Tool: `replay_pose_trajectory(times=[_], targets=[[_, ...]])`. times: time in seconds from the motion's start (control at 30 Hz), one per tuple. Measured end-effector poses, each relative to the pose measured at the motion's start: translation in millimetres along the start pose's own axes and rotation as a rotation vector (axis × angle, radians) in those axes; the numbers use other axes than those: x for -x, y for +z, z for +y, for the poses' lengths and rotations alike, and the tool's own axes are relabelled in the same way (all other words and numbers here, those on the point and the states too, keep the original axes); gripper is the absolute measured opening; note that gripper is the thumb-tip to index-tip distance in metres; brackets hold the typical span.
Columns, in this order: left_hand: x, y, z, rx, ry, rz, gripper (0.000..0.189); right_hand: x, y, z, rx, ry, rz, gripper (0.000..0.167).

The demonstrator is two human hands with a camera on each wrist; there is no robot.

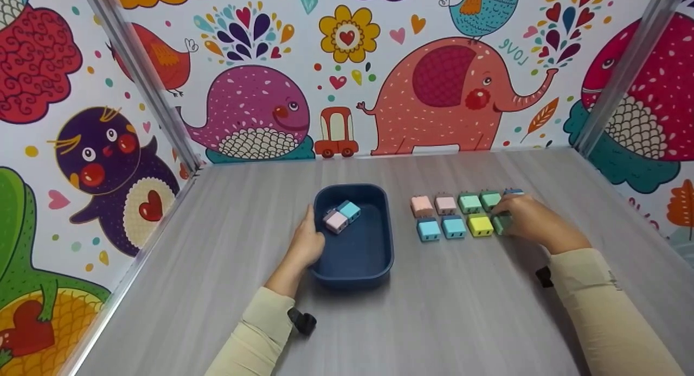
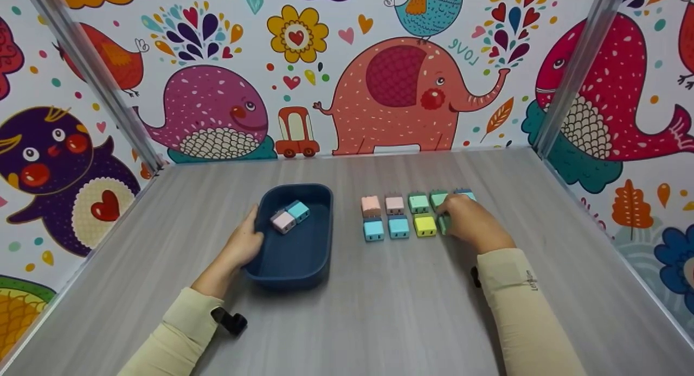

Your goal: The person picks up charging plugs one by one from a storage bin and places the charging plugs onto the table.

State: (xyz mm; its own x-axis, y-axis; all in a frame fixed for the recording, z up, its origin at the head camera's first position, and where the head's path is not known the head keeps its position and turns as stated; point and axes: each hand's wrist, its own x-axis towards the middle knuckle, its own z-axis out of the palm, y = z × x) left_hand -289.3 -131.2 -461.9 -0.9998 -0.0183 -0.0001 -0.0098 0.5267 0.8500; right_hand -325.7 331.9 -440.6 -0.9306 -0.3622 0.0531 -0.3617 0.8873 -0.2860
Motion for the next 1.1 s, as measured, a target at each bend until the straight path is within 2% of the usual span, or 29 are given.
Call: replay_pose_trajectory(times=[0.27,0.7,1.1], targets=[[0.1,-0.1,-0.9,-0.001,0.003,0.005,0.077,-0.9,0.9,1.7,0.011,-0.01,-0.001,0.042],[-0.1,-0.1,1.7,0.001,-0.04,-0.009,0.077,1.0,0.3,-0.4,-0.029,0.014,-0.003,0.043],[-1.2,0.6,0.1,-0.01,-0.023,0.001,0.076,1.7,-0.8,-1.4,-0.032,0.034,-0.019,0.041]])
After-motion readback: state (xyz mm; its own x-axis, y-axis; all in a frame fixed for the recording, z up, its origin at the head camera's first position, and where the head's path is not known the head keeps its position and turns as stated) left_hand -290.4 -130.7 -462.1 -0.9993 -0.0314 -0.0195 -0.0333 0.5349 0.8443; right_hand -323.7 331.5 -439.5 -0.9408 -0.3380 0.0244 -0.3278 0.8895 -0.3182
